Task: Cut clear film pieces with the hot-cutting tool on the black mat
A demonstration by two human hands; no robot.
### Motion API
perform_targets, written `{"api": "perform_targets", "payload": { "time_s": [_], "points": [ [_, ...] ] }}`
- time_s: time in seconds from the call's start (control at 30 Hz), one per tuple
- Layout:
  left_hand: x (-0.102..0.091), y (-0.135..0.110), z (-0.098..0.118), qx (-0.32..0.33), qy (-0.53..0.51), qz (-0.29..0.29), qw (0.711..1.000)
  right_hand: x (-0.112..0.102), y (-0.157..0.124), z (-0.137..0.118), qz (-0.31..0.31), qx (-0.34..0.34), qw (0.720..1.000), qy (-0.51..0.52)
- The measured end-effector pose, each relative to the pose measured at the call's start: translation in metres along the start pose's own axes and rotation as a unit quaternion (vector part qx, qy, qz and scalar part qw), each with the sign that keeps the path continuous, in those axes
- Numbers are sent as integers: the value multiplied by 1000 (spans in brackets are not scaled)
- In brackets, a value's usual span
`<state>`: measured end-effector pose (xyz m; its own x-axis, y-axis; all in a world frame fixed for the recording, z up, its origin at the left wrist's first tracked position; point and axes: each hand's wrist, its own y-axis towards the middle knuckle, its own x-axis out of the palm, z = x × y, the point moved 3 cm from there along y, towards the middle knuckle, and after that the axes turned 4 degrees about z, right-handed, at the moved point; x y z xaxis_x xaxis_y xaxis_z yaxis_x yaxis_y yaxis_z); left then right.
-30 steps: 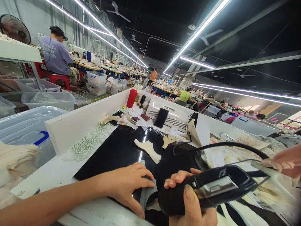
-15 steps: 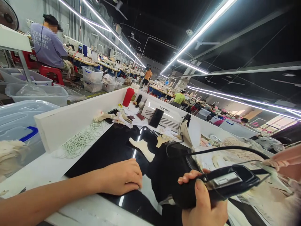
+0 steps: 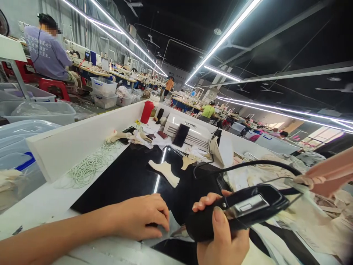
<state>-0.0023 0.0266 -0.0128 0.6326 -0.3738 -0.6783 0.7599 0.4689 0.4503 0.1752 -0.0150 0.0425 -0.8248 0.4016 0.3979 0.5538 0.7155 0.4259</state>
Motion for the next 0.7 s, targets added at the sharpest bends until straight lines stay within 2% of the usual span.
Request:
{"api": "perform_targets", "payload": {
  "time_s": [0.43,0.7],
  "points": [
    [-3,1,0,-17,2,-12,1000,-3,-4,4,-7,-10,1000,-23],
    [-8,0,3,-7,-18,-27,999,-3,7,5,47,14,999,-20]
  ]
}}
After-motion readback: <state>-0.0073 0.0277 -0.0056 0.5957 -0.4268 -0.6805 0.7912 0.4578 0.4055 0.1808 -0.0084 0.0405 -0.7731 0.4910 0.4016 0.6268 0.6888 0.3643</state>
